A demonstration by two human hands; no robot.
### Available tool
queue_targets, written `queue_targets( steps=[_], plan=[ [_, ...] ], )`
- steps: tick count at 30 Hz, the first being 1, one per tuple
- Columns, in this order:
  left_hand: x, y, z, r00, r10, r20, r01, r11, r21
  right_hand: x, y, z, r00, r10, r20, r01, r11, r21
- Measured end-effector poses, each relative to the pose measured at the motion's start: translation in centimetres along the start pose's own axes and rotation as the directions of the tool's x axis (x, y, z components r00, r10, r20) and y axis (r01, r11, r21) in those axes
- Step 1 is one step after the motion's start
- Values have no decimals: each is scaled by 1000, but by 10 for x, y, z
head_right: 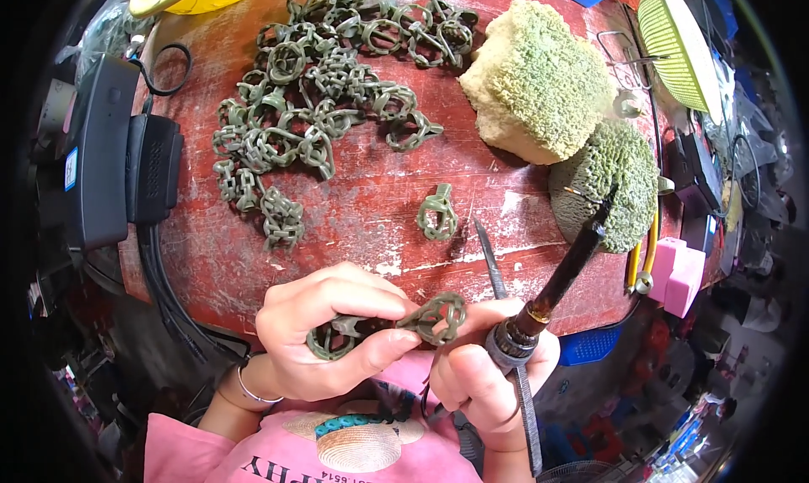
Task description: The recorder uses a heated wax pen to attach or refine small green wax jewelry molds in a workshop setting.
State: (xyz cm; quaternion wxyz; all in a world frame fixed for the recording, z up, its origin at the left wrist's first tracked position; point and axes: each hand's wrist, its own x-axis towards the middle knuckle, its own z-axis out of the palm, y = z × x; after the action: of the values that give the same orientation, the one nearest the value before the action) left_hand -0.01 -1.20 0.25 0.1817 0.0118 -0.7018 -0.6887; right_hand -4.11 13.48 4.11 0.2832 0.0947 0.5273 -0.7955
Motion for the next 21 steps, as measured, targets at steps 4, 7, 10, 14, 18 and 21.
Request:
queue_targets(
  steps=[4, 7, 10, 14, 18, 21],
  plan=[
    [-1, 1, -1, 1000, 18, -14, -17, 1000, 21, -6, 4, -1, 996, -46, -72, 42, 997, -59],
    [-1, 1, -3, 1000, 17, -14, -17, 1000, 24, -7, 8, 1, 990, -76, -121, 73, 997, -31],
    [-1, -2, -4, 1000, 26, -14, -26, 1000, 11, -6, 9, 2, 992, -107, -71, 105, 994, -38],
    [-1, -3, -4, 999, 45, -4, -45, 999, 6, -6, 5, 2, 991, -104, -89, 94, 989, -110],
    [-3, 7, -4, 943, -326, -75, 244, 825, -510, 4, 6, 1, 949, -303, -86, 279, 936, -215],
    [-4, -2, -12, 950, -310, -33, 189, 658, -729, 11, -3, 2, 961, -265, -80, 197, 859, -473]
  ],
)
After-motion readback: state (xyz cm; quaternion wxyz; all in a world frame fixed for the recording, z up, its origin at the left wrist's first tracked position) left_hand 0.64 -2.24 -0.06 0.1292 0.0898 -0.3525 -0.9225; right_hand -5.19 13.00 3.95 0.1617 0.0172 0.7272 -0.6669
